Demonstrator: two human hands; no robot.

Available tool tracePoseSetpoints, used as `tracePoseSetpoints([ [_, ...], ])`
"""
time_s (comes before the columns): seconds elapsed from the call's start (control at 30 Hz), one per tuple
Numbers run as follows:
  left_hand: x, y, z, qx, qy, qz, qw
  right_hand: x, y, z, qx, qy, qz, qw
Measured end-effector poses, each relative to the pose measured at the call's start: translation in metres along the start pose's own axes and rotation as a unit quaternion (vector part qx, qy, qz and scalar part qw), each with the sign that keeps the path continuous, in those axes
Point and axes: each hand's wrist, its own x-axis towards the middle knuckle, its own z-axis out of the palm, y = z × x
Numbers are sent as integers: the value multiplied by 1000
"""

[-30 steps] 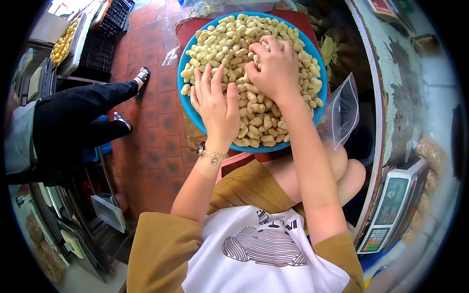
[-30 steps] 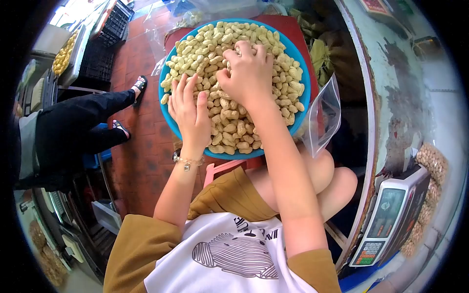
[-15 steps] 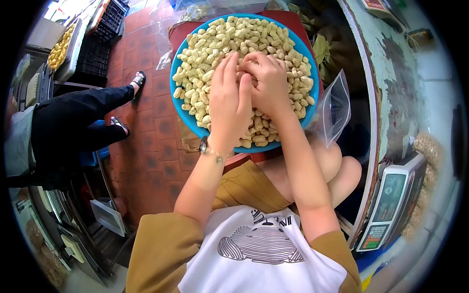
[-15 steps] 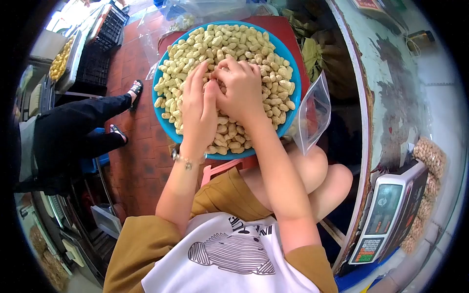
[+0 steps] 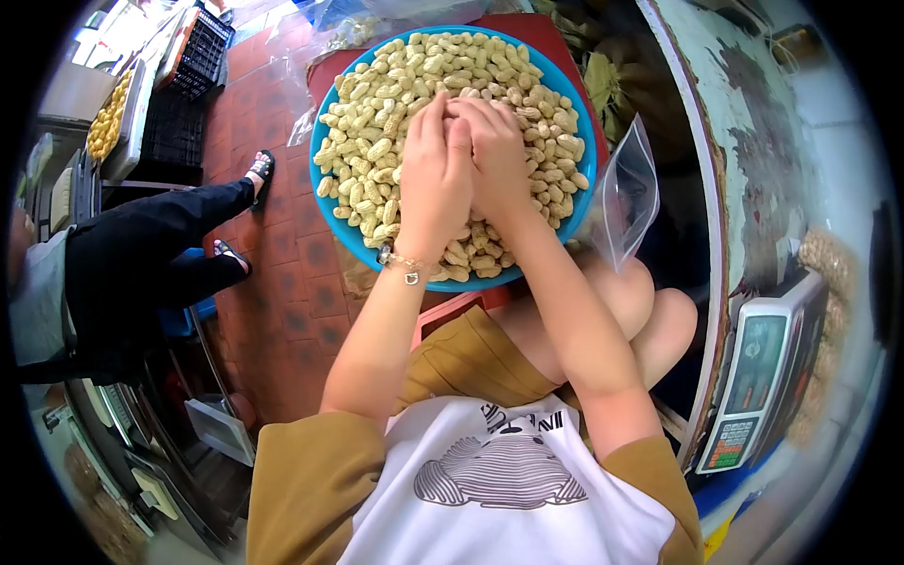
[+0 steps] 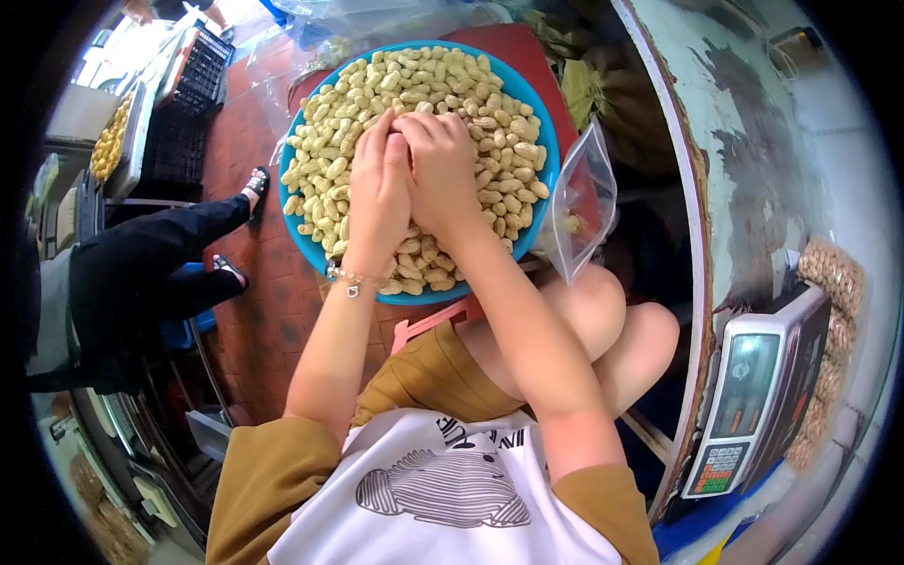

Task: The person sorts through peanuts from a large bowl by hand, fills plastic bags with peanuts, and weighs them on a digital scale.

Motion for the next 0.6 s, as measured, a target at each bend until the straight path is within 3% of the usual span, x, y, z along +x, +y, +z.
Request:
tracePoseSetpoints([
  [0.07,3,-5,0,-44,14,-16,999,7,-3,2,63,26,3,998],
  [0.17,5,-11,2,-145,54,-59,986,9,-20,10,242,25,132,961],
  [0.2,7,-17,4,-165,70,-71,981,8,-19,10,232,19,151,961],
  [0.3,5,-12,2,-192,25,-110,975,15,-17,8,348,41,258,900],
  [0.33,7,-18,5,-113,49,-49,991,14,-11,12,338,39,250,906],
  [0.43,7,-3,2,-81,33,-55,995,10,-23,17,285,73,251,922],
  [0.57,12,-5,4,-79,31,-60,995,11,-36,12,424,98,329,838],
  [0.6,14,0,6,-133,37,-110,984,12,-36,11,436,114,341,825],
])
